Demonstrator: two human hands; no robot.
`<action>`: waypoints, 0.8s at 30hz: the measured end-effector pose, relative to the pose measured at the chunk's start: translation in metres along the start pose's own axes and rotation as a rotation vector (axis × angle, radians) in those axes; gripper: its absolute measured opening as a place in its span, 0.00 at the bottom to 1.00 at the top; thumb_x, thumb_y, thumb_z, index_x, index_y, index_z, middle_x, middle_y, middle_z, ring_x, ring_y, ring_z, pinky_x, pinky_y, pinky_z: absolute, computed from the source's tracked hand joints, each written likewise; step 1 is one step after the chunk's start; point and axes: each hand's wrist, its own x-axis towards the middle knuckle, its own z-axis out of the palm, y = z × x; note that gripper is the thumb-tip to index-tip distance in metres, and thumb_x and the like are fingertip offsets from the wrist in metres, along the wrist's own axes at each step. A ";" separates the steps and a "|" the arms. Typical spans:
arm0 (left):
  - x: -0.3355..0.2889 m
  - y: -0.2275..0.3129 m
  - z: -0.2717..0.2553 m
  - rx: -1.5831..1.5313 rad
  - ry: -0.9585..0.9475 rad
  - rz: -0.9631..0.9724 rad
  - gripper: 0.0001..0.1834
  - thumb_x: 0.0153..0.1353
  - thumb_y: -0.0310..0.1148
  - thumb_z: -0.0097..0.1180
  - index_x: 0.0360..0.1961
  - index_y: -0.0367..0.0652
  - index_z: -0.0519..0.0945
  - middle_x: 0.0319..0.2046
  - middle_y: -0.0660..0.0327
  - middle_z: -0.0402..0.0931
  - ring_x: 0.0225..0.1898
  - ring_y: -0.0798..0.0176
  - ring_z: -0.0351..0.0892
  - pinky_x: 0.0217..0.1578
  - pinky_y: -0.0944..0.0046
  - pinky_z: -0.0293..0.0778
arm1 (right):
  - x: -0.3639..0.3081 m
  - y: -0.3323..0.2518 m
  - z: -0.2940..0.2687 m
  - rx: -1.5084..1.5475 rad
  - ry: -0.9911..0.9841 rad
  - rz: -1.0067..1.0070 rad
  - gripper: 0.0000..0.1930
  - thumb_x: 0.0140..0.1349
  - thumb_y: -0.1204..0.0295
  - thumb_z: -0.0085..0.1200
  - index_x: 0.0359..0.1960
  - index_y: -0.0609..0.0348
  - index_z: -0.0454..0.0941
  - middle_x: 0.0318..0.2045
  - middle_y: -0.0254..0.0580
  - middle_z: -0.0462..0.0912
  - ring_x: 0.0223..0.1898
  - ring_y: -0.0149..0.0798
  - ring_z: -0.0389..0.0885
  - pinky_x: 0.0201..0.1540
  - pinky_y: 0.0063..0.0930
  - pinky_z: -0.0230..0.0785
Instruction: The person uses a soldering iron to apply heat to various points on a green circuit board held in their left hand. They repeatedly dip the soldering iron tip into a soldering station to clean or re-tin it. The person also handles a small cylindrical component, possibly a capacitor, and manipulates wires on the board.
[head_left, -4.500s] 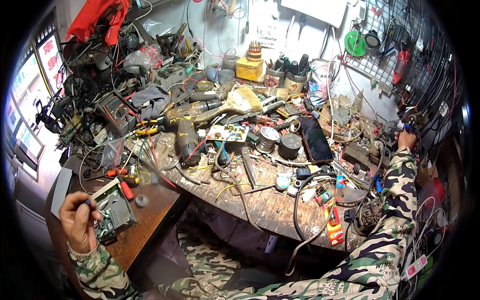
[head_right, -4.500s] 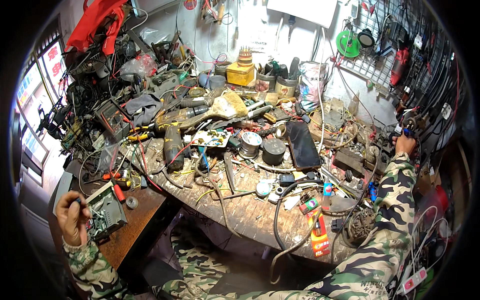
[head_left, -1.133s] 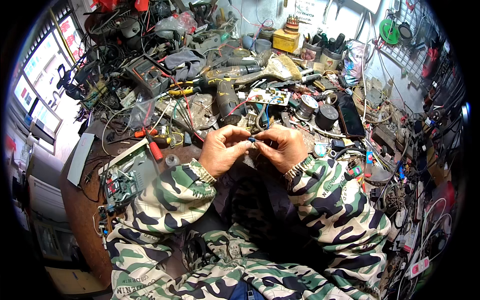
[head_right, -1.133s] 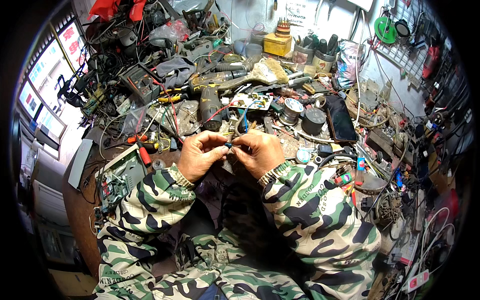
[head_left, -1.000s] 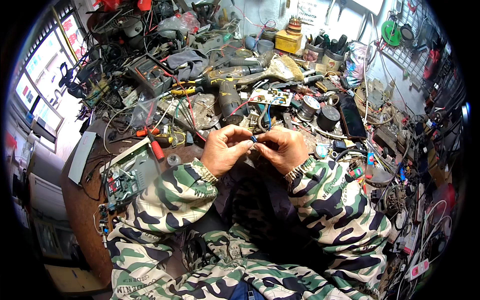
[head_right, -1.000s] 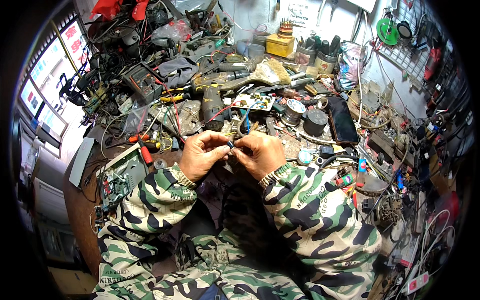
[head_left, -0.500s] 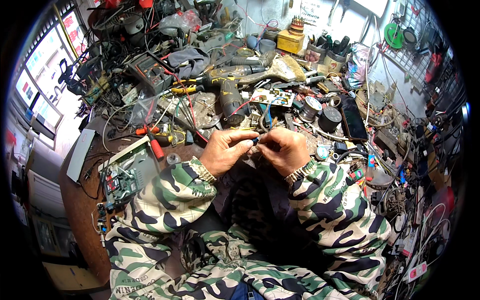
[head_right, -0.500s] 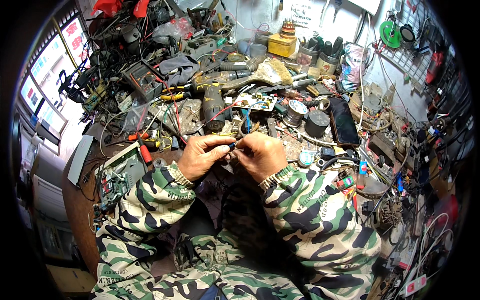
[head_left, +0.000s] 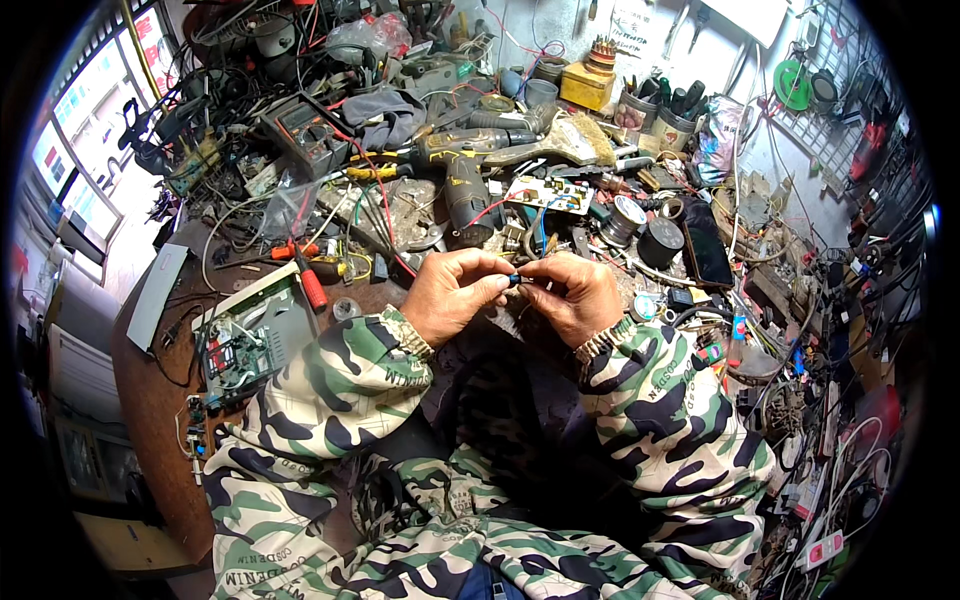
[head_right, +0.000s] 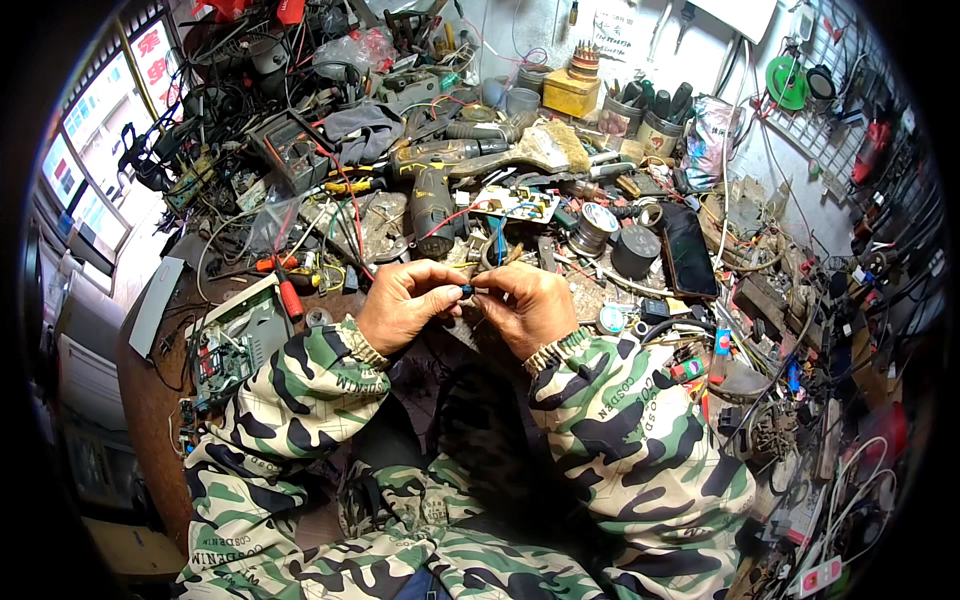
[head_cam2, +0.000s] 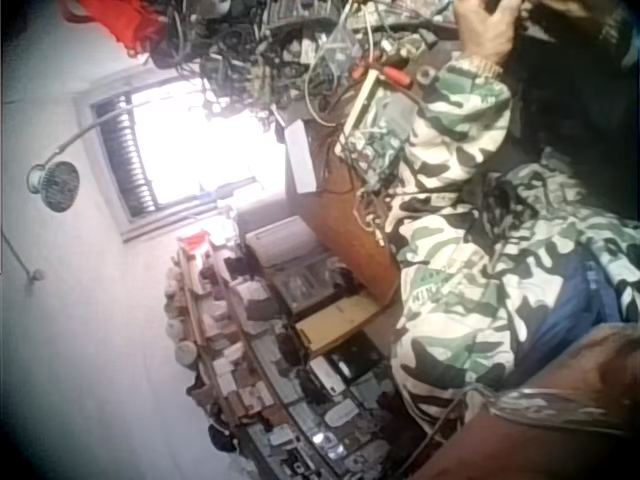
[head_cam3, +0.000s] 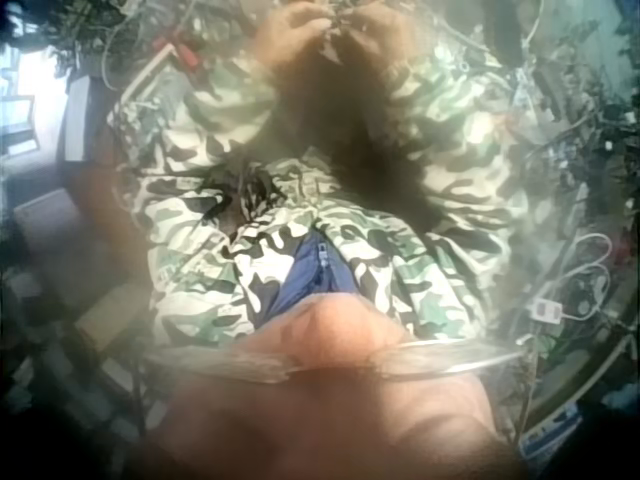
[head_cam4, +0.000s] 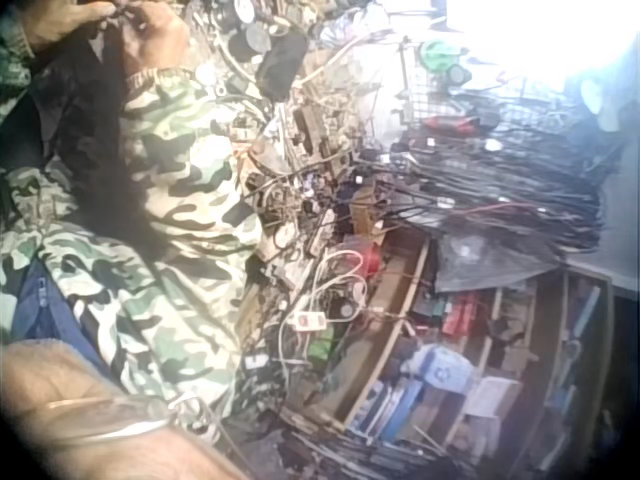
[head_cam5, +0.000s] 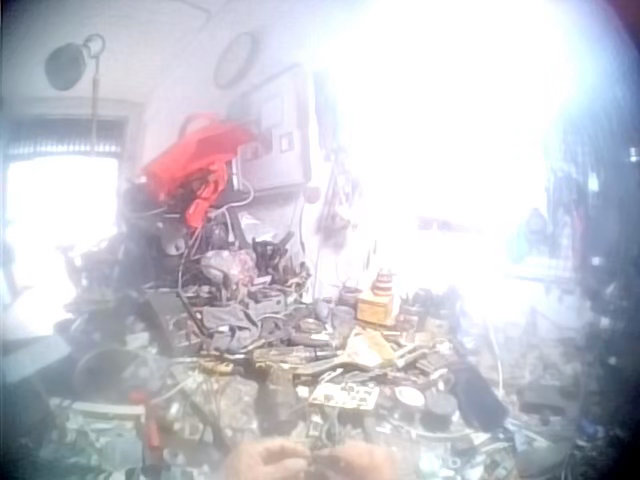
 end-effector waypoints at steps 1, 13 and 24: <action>0.000 0.000 0.000 -0.005 0.001 -0.002 0.11 0.68 0.26 0.62 0.49 0.31 0.83 0.37 0.59 0.85 0.35 0.71 0.85 0.40 0.70 0.82 | 0.000 0.000 0.000 0.019 0.002 0.003 0.11 0.53 0.77 0.69 0.40 0.58 0.87 0.32 0.45 0.87 0.32 0.44 0.86 0.35 0.32 0.77; -0.002 0.001 0.001 0.028 0.017 0.004 0.11 0.68 0.25 0.62 0.49 0.31 0.84 0.36 0.60 0.86 0.34 0.72 0.84 0.38 0.71 0.81 | 0.001 -0.003 0.000 -0.033 0.021 0.013 0.10 0.52 0.77 0.69 0.38 0.58 0.87 0.33 0.45 0.88 0.34 0.45 0.88 0.37 0.33 0.78; -0.002 0.000 0.002 0.014 0.033 -0.002 0.11 0.68 0.25 0.62 0.49 0.31 0.84 0.36 0.60 0.86 0.34 0.72 0.84 0.38 0.71 0.81 | 0.001 -0.002 0.000 -0.031 0.020 0.019 0.10 0.53 0.76 0.69 0.38 0.59 0.87 0.33 0.46 0.88 0.35 0.47 0.88 0.38 0.34 0.79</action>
